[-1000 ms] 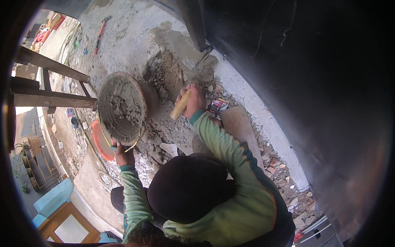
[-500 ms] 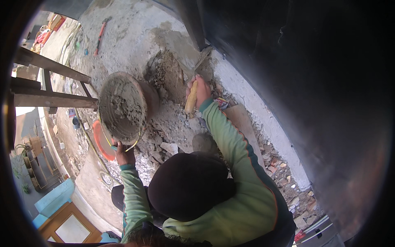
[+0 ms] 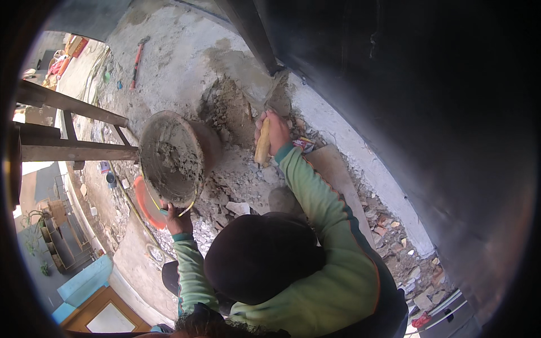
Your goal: The person scoops wet cement from a bucket using a trowel and applies it to a hole in the floor, smoothing the surface. The person then picks up a white tile from a pile of debris.
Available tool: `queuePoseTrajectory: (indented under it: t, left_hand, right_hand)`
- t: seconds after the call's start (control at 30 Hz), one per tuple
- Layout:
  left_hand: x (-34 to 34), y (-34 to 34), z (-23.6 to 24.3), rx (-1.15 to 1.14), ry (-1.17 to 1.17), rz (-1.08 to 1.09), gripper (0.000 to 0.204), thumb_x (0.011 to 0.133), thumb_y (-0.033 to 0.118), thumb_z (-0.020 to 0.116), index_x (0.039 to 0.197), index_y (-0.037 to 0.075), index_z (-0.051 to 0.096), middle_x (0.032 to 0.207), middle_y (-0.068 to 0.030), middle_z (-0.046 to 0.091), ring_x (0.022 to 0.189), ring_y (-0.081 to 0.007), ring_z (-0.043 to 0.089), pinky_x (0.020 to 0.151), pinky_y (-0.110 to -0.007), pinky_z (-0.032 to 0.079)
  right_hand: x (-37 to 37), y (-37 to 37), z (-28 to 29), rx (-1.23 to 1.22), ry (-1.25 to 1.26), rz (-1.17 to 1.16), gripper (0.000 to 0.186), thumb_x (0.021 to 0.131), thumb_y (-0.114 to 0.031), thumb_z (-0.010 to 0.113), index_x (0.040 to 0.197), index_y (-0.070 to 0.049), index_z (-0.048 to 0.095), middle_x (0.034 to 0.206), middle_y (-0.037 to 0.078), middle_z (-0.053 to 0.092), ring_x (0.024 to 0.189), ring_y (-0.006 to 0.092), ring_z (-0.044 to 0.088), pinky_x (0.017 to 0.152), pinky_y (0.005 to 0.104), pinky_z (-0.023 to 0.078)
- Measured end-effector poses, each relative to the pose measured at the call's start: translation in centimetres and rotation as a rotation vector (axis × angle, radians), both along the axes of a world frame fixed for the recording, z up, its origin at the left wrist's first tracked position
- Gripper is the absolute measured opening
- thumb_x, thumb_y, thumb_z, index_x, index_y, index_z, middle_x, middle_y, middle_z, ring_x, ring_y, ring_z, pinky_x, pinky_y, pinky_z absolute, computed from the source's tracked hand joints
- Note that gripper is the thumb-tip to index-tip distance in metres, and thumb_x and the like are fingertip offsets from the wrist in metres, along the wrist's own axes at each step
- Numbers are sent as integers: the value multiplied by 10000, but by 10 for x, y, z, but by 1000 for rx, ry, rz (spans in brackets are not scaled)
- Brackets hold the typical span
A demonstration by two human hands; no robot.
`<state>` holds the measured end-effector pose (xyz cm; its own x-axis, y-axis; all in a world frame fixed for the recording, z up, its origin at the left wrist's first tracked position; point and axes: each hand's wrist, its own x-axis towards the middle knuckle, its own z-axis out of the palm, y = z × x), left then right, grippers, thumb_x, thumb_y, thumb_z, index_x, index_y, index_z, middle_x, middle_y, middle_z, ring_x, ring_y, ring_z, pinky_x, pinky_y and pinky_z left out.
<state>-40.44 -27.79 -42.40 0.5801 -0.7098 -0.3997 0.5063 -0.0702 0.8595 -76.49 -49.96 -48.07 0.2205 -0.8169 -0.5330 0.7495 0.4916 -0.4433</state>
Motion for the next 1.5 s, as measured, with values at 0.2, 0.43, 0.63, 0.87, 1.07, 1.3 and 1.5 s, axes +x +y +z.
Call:
queuePoseTrajectory:
  t: [0.2, 0.43, 0.63, 0.87, 1.07, 1.3, 1.5]
  left_hand:
    - [5, 3, 1, 16, -33, 5, 264, 965, 214, 604, 1222, 177, 555, 1173, -43, 628, 1007, -234, 612, 888, -477, 514]
    - [2, -3, 1, 13, 0, 15, 340, 970, 180, 604, 1289, 157, 491, 1156, -32, 624, 1019, -209, 622, 835, -459, 544]
    - [-8, -3, 13, 9, 7, 18, 338, 972, 180, 602, 1289, 141, 491, 1192, -50, 618, 1042, -226, 623, 854, -468, 541]
    - [-7, -7, 10, 3, -10, -4, 365, 977, 161, 591, 1327, 145, 491, 1206, -42, 619, 1035, -204, 622, 866, -434, 530]
    - [-2, -2, 5, 18, 14, 44, 324, 961, 173, 620, 1266, 156, 513, 1008, -4, 612, 885, -177, 605, 801, -430, 531]
    - [-4, -4, 2, -11, 46, 39, 339, 972, 133, 576, 1302, 130, 498, 1216, -56, 622, 1085, -237, 616, 934, -483, 518]
    - [-9, -6, 12, 14, -11, 59, 351, 974, 151, 576, 1316, 142, 498, 1132, -30, 620, 1009, -207, 617, 866, -454, 531]
  right_hand:
    - [11, 10, 3, -12, -12, -2, 266, 980, -420, 494, 959, -155, 489, 748, 20, 547, 556, 181, 538, 487, 363, 462]
    - [-1, -6, -2, -10, 24, -2, 264, 979, -413, 493, 959, -150, 493, 746, 19, 546, 560, 183, 539, 492, 360, 460]
    - [1, -6, -2, 46, 30, 9, 251, 982, -390, 482, 948, -141, 500, 742, 25, 558, 546, 196, 552, 491, 375, 467]
    - [7, -9, -2, 69, 51, 39, 270, 980, -414, 490, 954, -145, 496, 744, 17, 546, 556, 184, 545, 495, 368, 462]
    - [4, 1, -3, 25, 37, 61, 277, 993, -417, 475, 959, -143, 491, 743, 19, 543, 555, 181, 548, 498, 361, 479]
    - [13, -2, -3, -78, -71, 32, 260, 991, -411, 485, 960, -154, 487, 740, 19, 533, 546, 179, 531, 485, 362, 461]
    - [19, 13, -2, -6, -46, -1, 255, 992, -404, 478, 951, -152, 479, 736, 26, 528, 528, 196, 530, 478, 370, 465]
